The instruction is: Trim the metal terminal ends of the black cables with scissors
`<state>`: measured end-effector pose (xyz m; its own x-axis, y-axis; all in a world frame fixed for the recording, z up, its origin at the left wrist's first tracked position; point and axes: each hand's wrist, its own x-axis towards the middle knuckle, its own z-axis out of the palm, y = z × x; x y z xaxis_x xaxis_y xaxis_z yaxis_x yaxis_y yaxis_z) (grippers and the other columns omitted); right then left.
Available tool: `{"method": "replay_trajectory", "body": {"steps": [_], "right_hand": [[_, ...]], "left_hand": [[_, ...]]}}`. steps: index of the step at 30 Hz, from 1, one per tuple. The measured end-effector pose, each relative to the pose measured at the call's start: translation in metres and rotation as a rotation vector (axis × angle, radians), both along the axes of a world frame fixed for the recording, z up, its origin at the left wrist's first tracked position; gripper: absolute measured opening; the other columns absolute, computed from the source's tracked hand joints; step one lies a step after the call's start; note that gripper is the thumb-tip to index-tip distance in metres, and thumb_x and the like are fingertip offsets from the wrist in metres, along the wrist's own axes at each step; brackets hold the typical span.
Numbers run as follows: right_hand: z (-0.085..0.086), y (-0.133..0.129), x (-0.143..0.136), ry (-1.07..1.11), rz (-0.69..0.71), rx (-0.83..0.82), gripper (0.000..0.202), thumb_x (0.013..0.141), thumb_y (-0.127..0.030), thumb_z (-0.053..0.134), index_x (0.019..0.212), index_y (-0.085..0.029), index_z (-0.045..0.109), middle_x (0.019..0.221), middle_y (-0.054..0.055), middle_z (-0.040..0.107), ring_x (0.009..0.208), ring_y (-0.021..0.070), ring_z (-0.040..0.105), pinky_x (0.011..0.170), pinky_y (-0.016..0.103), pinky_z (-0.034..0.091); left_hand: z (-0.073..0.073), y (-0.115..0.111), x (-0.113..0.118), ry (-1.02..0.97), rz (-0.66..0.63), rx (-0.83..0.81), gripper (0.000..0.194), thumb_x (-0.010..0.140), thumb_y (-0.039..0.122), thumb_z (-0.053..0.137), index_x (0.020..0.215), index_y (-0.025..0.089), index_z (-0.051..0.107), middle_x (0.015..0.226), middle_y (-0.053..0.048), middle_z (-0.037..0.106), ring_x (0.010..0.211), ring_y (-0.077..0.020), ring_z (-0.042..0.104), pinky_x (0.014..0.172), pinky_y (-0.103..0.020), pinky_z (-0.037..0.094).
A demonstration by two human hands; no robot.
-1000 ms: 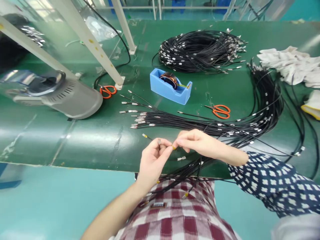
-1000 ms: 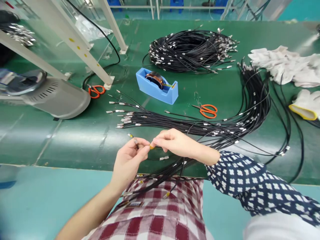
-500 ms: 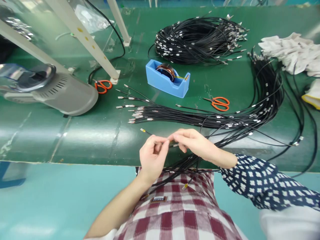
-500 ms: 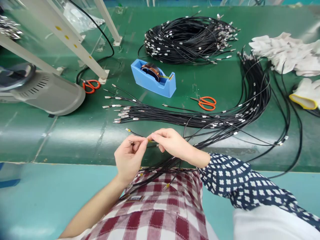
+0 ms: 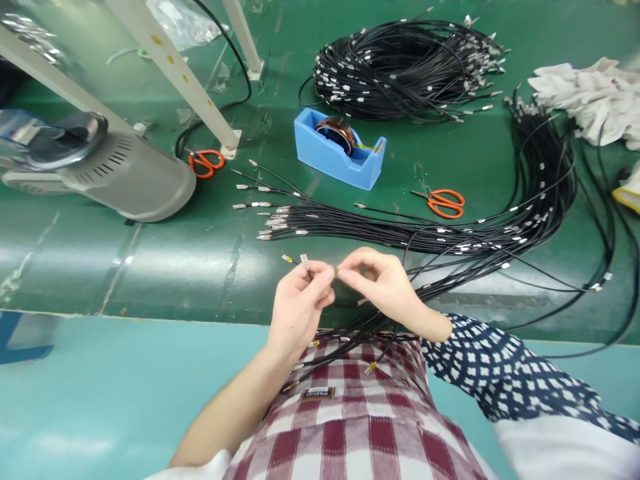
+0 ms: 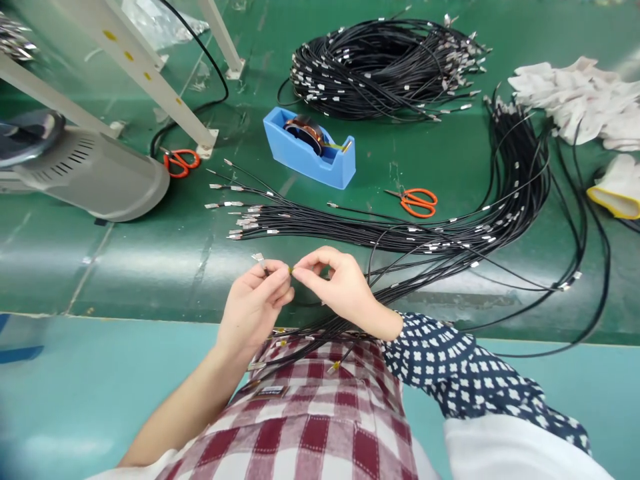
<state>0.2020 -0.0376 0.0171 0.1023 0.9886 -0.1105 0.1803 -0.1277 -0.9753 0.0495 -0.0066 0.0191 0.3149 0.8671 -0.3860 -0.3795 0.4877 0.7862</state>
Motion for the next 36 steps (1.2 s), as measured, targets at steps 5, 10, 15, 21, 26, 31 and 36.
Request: {"method": "replay_trajectory", "body": {"steps": [5, 10, 15, 21, 26, 31, 36], "right_hand": [[-0.001, 0.007, 0.011, 0.087, -0.075, -0.025, 0.022, 0.079, -0.041, 0.071, 0.077, -0.019, 0.068, 0.082, 0.004, 0.071, 0.075, 0.0162, 0.062, 0.07, 0.03, 0.048], [0.009, 0.009, 0.015, 0.174, -0.026, -0.065, 0.025, 0.077, -0.043, 0.073, 0.077, -0.019, 0.067, 0.084, 0.004, 0.07, 0.075, 0.0157, 0.062, 0.071, 0.03, 0.05], [0.011, 0.016, 0.007, 0.132, 0.138, -0.073, 0.016, 0.079, -0.034, 0.071, 0.076, -0.018, 0.068, 0.074, 0.001, 0.068, 0.068, 0.0127, 0.058, 0.068, 0.027, 0.048], [0.011, 0.022, 0.006, 0.097, 0.191, -0.09, 0.019, 0.08, -0.036, 0.069, 0.075, -0.018, 0.067, 0.071, 0.001, 0.066, 0.065, 0.0123, 0.056, 0.063, 0.027, 0.046], [0.014, 0.021, 0.005, 0.105, 0.199, -0.081, 0.021, 0.081, -0.037, 0.07, 0.072, -0.019, 0.064, 0.069, 0.0, 0.064, 0.064, 0.0119, 0.054, 0.063, 0.027, 0.045], [0.016, 0.022, 0.002, 0.144, 0.183, -0.08, 0.019, 0.082, -0.033, 0.068, 0.071, -0.019, 0.062, 0.063, -0.002, 0.061, 0.061, 0.0112, 0.052, 0.062, 0.027, 0.044], [0.015, 0.02, 0.0, 0.194, 0.182, -0.102, 0.021, 0.083, -0.036, 0.069, 0.073, -0.02, 0.061, 0.058, -0.003, 0.058, 0.056, 0.0106, 0.051, 0.061, 0.028, 0.044]], "left_hand": [[-0.003, -0.003, -0.003, -0.096, -0.016, 0.007, 0.026, 0.087, 0.028, 0.069, 0.105, 0.01, 0.07, 0.065, 0.003, 0.044, 0.058, -0.0083, 0.042, 0.054, -0.023, 0.036], [-0.006, -0.004, -0.009, -0.046, -0.121, 0.077, 0.04, 0.089, 0.031, 0.066, 0.124, 0.017, 0.053, 0.064, 0.002, 0.06, 0.055, -0.0142, 0.057, 0.058, -0.029, 0.049], [-0.004, -0.009, -0.011, -0.051, -0.189, 0.106, 0.042, 0.092, 0.031, 0.063, 0.126, 0.024, 0.041, 0.077, -0.001, 0.071, 0.048, -0.0157, 0.065, 0.052, -0.029, 0.054], [0.002, -0.01, -0.01, -0.053, -0.209, 0.061, 0.043, 0.09, 0.032, 0.067, 0.126, 0.023, 0.044, 0.076, -0.002, 0.072, 0.052, -0.0171, 0.069, 0.057, -0.03, 0.057], [0.004, -0.01, -0.01, -0.077, -0.203, 0.031, 0.043, 0.089, 0.032, 0.068, 0.125, 0.024, 0.045, 0.074, -0.001, 0.072, 0.052, -0.0181, 0.069, 0.059, -0.034, 0.059], [0.005, -0.011, -0.009, -0.075, -0.206, 0.047, 0.038, 0.092, 0.03, 0.065, 0.123, 0.024, 0.045, 0.073, -0.002, 0.073, 0.052, -0.0186, 0.07, 0.06, -0.036, 0.061], [0.007, -0.011, -0.008, -0.079, -0.186, 0.018, 0.043, 0.087, 0.035, 0.071, 0.121, 0.024, 0.047, 0.072, -0.002, 0.073, 0.051, -0.0195, 0.069, 0.058, -0.035, 0.059]]}}
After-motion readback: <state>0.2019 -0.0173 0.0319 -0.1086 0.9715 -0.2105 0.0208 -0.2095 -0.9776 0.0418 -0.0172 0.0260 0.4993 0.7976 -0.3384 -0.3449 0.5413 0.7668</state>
